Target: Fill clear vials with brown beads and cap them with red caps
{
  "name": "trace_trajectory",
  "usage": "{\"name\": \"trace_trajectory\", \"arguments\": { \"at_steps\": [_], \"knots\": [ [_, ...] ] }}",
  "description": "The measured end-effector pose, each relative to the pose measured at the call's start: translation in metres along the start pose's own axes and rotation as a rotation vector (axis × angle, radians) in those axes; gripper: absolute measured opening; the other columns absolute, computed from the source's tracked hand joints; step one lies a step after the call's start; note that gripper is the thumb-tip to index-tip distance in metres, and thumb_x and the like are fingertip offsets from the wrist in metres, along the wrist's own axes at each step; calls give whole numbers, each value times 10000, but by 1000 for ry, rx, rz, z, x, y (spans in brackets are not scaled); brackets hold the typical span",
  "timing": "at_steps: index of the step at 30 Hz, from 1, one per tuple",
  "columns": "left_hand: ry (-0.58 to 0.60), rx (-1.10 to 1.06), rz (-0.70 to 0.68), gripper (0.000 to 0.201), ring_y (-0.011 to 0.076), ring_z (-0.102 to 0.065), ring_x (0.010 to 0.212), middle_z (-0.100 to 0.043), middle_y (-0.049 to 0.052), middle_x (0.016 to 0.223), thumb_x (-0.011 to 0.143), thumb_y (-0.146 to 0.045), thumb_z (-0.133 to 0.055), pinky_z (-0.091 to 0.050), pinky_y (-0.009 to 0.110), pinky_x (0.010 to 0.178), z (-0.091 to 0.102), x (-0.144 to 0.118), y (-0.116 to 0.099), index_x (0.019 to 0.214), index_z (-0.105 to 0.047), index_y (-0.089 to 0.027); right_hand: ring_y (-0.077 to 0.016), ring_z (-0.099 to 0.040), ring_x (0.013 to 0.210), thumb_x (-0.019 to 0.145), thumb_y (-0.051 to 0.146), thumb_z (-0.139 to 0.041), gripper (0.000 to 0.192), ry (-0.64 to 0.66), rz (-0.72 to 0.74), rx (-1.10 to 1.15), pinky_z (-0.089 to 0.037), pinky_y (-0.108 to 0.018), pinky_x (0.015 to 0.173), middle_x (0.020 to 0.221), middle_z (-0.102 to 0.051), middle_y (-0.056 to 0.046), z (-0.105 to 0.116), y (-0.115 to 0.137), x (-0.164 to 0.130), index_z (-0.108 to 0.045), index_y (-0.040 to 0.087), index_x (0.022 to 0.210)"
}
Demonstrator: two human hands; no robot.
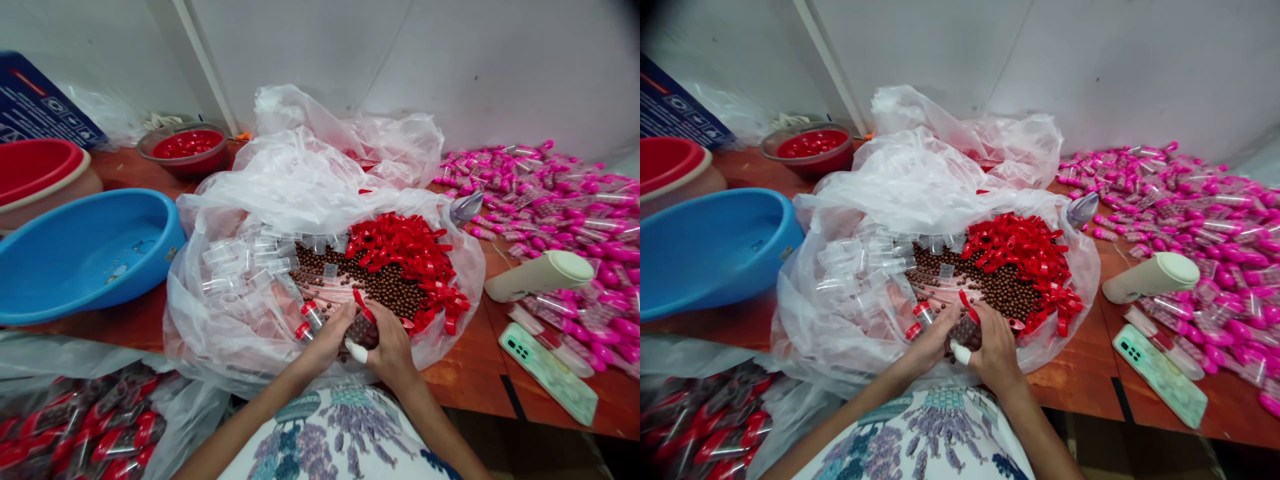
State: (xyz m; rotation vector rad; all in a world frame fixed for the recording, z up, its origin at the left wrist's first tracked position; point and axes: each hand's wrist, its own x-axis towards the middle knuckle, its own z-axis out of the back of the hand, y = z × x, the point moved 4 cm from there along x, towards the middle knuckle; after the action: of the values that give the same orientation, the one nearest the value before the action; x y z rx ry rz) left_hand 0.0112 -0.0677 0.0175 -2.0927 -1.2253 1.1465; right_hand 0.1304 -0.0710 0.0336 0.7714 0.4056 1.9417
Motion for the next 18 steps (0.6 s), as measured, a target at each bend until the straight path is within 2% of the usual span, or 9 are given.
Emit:
{"name": "trace_trajectory", "arguments": {
  "at_steps": [4,8,10,11,13,15,18],
  "knots": [
    [-6,16,55,619,160,-603,640,-665,70,788,779,-639,-405,-438,248,567,-4,4,11,1101,-566,-136,-267,-480,1118,687,282,-605,592,-28,52,-25,-371,-424,937,1214,-529,-116,-1,8,-1,-414,192,1240],
    [-13,143,45,647,139,-565,519,-653,68,679,792,-642,-368,-404,229,480,3,3,9,1039,-623,-101,-274,-452,1132,726,298,-586,669,110,64,-29,-352,-429,937,1252,-506,-112,0,1,1,-325,191,1333],
    [-49,164,19,633,121,-555,507,-648,54,671,796,-629,-382,-407,217,486,9,2,3,1087,-613,-116,-261,-474,1087,779,300,-540,642,129,1,-19,-383,-402,890,1222,-527,-112,6,-12,5,-288,189,1360],
    [-69,164,16,633,112,-552,502,-646,48,676,795,-626,-390,-410,211,488,12,2,1,1130,-593,-128,-249,-489,1051,809,275,-503,571,114,-48,-37,-394,-384,864,1185,-549,-104,10,-20,7,-322,196,1344],
    [-100,146,33,648,103,-553,497,-644,45,696,793,-623,-401,-426,207,487,17,1,-2,1218,-530,-151,-234,-502,975,827,173,-440,402,72,-134,-148,-392,-364,826,1080,-594,-82,17,-37,13,-482,218,1225],
    [-104,114,64,678,113,-574,512,-643,53,718,792,-625,-402,-451,218,485,19,0,-2,1285,-458,-163,-239,-493,915,776,86,-447,364,101,-147,-310,-376,-362,788,980,-616,-78,19,-50,19,-600,225,1075],
    [-67,69,89,725,138,-603,537,-646,69,752,787,-649,-372,-460,228,443,18,0,0,1330,-397,-169,-242,-481,867,707,38,-486,366,174,-106,-411,-350,-354,739,875,-632,-71,16,-60,26,-656,236,963]
  ]
}}
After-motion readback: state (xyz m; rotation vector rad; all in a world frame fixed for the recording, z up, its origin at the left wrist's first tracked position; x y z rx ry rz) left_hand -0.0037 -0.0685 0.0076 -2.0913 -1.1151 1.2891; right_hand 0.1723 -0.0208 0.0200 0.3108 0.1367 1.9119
